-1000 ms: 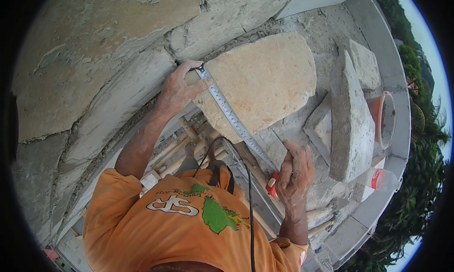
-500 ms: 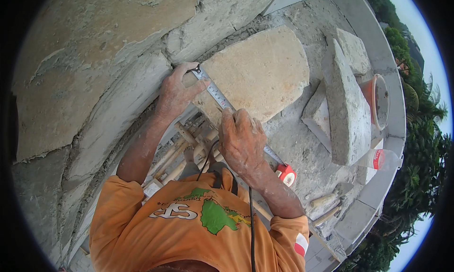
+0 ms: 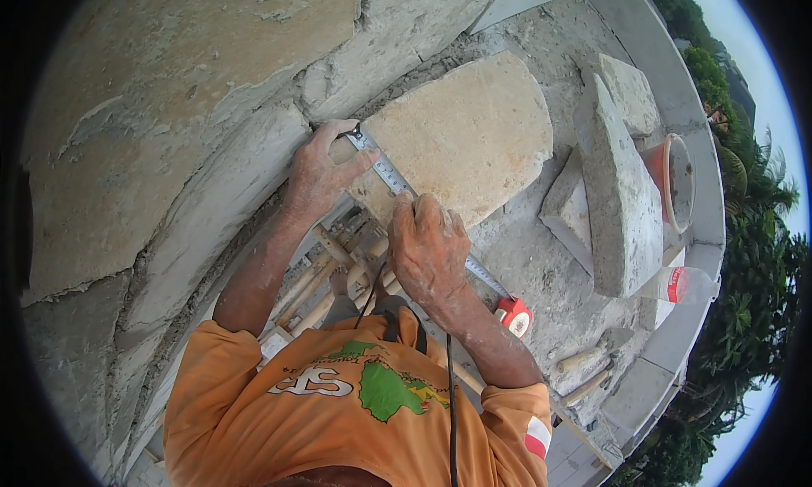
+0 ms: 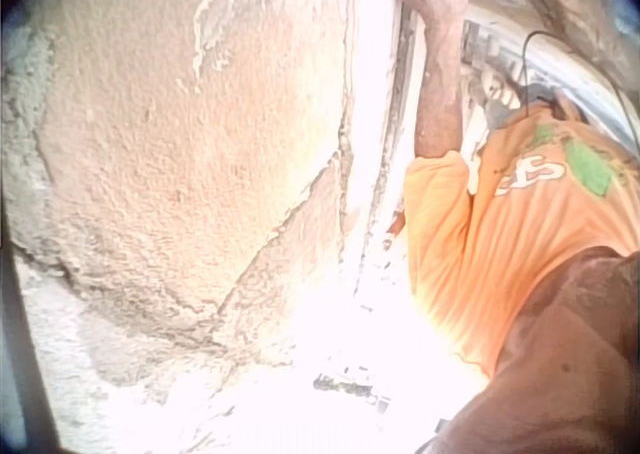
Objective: The person applies mortar to a stone wall with a trowel, measures stone blocks with a tape measure, and cuts a stone with a hand saw.
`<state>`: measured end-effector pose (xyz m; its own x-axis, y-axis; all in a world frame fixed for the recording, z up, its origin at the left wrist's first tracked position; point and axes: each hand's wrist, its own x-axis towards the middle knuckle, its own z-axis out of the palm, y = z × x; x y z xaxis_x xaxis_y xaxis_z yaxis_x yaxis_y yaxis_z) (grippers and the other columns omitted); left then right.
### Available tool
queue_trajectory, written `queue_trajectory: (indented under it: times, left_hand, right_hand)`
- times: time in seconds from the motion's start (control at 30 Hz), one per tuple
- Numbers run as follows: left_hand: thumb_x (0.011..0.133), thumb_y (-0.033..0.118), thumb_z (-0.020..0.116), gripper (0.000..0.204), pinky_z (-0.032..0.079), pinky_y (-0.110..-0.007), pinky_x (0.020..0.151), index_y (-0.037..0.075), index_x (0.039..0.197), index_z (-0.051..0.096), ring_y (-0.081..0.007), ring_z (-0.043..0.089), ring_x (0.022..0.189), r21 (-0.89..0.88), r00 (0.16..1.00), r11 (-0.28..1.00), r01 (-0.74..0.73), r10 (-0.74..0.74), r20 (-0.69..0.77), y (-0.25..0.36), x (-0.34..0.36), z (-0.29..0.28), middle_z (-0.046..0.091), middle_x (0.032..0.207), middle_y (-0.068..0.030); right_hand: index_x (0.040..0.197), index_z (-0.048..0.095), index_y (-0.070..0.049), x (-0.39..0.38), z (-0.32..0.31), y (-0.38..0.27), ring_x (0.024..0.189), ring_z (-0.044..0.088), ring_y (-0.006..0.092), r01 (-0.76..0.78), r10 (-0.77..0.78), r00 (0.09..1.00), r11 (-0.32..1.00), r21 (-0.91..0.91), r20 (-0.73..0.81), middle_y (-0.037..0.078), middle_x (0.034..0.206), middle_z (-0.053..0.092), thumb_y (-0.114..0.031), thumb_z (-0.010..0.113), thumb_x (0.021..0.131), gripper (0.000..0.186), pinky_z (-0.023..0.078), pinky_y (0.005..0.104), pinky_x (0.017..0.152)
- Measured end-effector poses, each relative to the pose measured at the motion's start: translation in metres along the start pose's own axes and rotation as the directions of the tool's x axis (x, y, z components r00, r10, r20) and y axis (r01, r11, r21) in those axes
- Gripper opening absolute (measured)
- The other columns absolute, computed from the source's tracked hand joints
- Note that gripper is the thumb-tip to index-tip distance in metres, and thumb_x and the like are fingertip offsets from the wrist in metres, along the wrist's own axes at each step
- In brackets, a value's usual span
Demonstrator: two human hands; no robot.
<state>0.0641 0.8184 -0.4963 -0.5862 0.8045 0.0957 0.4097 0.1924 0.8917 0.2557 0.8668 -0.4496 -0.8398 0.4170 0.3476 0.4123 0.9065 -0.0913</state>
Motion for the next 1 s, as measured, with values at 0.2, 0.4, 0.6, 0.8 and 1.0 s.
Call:
queue_trajectory:
  times: [0.2,0.4,0.6,0.8,1.0]
  left_hand:
    - [0.083,0.035,0.079,0.059,0.050,-0.039,0.093,-0.002,0.124,0.059,-0.0270,0.065,0.106,-0.024,0.999,0.999,0.047,-0.046,0.030,0.001,0.001,-0.001,0.067,0.111,-0.0197]
    - [0.083,0.034,0.079,0.058,0.051,-0.038,0.091,-0.002,0.123,0.059,-0.0249,0.065,0.104,-0.039,1.000,0.999,0.011,-0.011,0.014,-0.005,0.002,0.002,0.068,0.109,-0.0188]
    - [0.084,0.038,0.076,0.056,0.049,-0.043,0.092,0.001,0.122,0.060,-0.0349,0.065,0.107,-0.035,1.000,0.999,-0.005,0.005,0.012,-0.005,0.002,0.000,0.067,0.111,-0.0202]
    - [0.083,0.035,0.077,0.051,0.051,-0.043,0.087,0.001,0.117,0.061,-0.0340,0.066,0.099,-0.055,1.000,0.998,-0.005,0.005,0.003,-0.002,0.003,0.003,0.068,0.106,-0.0179]
    - [0.082,0.034,0.078,0.051,0.051,-0.042,0.086,0.001,0.117,0.062,-0.0325,0.067,0.097,-0.055,1.000,0.998,-0.014,0.014,0.000,-0.006,0.003,0.003,0.068,0.105,-0.0175]
  right_hand:
    - [0.110,0.064,0.005,-0.004,0.004,-0.005,0.067,0.053,0.0217,0.032,-0.030,0.999,0.996,-0.088,0.016,0.009,0.083,0.048,-0.009,0.063,0.074,0.038,0.044,0.0361,0.057]
    - [0.105,0.066,0.005,-0.003,0.009,-0.016,0.069,0.054,0.0199,0.059,-0.059,0.998,0.979,-0.196,0.007,0.010,0.085,0.051,-0.013,0.062,0.071,0.038,0.042,0.0350,0.057]
    - [0.093,0.064,0.002,0.006,0.006,-0.025,0.066,0.054,0.0171,0.085,-0.075,0.996,0.968,-0.234,0.051,0.007,0.080,0.048,-0.014,0.063,0.070,0.028,0.041,0.0320,0.053]
    - [0.080,0.056,-0.002,0.010,0.006,-0.026,0.054,0.056,0.0179,0.006,0.001,0.993,0.998,-0.058,0.122,0.009,0.076,0.047,-0.008,0.065,0.073,0.013,0.045,0.0348,0.044]
    - [0.082,0.054,0.000,0.015,0.004,-0.023,0.054,0.060,0.0228,-0.093,0.073,0.980,0.991,0.100,0.185,0.014,0.079,0.050,-0.003,0.067,0.073,0.017,0.047,0.0364,0.039]
